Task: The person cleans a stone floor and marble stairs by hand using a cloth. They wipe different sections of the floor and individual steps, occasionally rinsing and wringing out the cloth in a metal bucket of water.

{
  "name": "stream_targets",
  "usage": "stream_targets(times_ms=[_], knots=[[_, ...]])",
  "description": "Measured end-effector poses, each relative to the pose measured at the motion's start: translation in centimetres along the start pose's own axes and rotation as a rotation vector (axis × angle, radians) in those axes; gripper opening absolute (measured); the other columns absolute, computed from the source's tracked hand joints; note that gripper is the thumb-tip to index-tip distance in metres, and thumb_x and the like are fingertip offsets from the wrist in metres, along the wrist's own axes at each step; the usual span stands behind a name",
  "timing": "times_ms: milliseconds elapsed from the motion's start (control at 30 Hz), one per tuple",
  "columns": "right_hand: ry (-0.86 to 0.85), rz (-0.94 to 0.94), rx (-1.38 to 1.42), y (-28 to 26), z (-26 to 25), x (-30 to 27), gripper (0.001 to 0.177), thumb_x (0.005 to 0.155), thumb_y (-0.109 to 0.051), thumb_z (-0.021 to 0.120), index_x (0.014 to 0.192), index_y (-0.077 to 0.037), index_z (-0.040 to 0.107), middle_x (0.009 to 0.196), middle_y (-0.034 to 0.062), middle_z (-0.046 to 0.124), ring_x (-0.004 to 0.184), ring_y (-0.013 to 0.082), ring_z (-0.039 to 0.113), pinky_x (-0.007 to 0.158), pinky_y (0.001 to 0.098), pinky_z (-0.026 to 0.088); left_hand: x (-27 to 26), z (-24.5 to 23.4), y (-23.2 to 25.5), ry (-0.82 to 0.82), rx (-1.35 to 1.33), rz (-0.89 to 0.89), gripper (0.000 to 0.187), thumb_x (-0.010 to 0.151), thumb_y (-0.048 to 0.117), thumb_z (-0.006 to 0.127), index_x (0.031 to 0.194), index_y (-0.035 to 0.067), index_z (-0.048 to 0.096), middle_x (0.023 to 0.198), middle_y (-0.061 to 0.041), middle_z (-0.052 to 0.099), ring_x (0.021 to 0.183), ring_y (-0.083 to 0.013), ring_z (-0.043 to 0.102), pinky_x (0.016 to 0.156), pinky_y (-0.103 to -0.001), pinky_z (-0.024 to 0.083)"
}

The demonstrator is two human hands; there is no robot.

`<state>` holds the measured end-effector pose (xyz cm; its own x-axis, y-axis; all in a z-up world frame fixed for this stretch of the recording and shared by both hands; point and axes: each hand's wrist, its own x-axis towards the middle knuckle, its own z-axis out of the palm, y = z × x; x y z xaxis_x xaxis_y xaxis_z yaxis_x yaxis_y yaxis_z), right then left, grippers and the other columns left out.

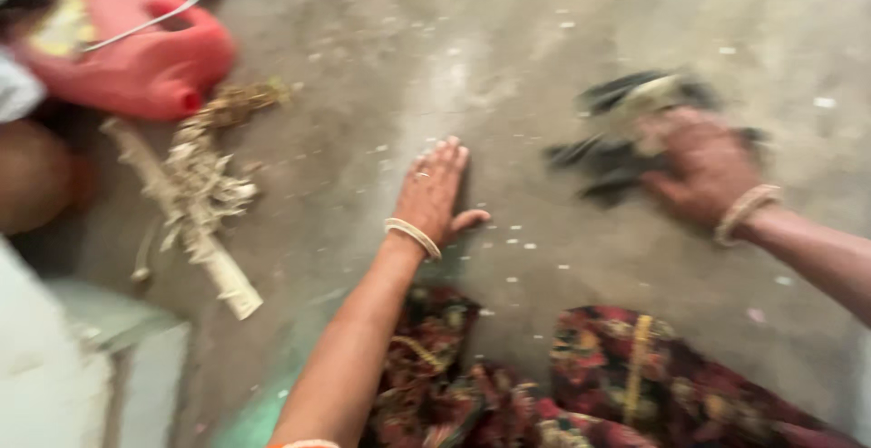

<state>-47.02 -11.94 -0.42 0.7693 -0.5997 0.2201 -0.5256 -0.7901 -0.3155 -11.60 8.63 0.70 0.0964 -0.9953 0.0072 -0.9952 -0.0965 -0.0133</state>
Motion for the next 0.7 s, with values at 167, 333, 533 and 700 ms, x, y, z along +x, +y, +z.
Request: stream_targets(times_ms=[167, 333, 533, 700], knots=[[0.295, 0.421, -0.079, -0.4, 4.5, 2.7, 0.075, 0.100, -0.052, 0.064, 0.158, -0.010, 0.042, 0.165, 0.0298, 0.036, 0.156, 0.0477, 0.023, 0.118, 0.0712, 0.015, -4.3, 1.3, -4.6, 0.026, -0.066, 0.217, 0.097, 0.092, 0.076, 0.042, 0.161, 0.010, 0.026, 0.169, -0.013, 0.020, 0.155, -0.0285, 0.017, 0.123, -0.050, 0.013], [0.349, 0.610, -0.149, -2.4, 8.0, 9.4, 0.079, 0.103, -0.060, 0.061, 0.163, -0.013, 0.041, 0.168, 0.0303, 0.029, 0.157, 0.0470, 0.014, 0.116, 0.0750, 0.008, -5.1, 2.4, -5.3, 0.090, -0.142, 0.234, 0.094, 0.094, 0.074, 0.041, 0.163, 0.012, 0.026, 0.172, -0.011, 0.019, 0.159, -0.0257, 0.015, 0.127, -0.050, 0.009], [0.248, 0.284, -0.116, -11.5, 11.5, 18.1, 0.077, 0.099, -0.057, 0.057, 0.164, -0.018, 0.042, 0.167, 0.0264, 0.034, 0.158, 0.0427, 0.016, 0.117, 0.0743, 0.009, -5.1, 2.0, -5.5, 0.115, -0.213, 0.218, 0.097, 0.091, 0.073, 0.050, 0.163, 0.012, 0.028, 0.172, -0.010, 0.022, 0.160, -0.0242, 0.019, 0.129, -0.049, 0.012], [0.108, -0.057, -0.215, -19.9, 12.7, 20.4, 0.070, 0.094, -0.058, 0.061, 0.152, -0.021, 0.052, 0.159, 0.0189, 0.046, 0.156, 0.0366, 0.029, 0.122, 0.0641, 0.016, -5.5, 1.7, -6.0, 0.198, -0.409, 0.172, 0.102, 0.090, 0.066, 0.061, 0.161, 0.001, 0.026, 0.171, -0.020, 0.023, 0.160, -0.0328, 0.021, 0.131, -0.050, 0.018]])
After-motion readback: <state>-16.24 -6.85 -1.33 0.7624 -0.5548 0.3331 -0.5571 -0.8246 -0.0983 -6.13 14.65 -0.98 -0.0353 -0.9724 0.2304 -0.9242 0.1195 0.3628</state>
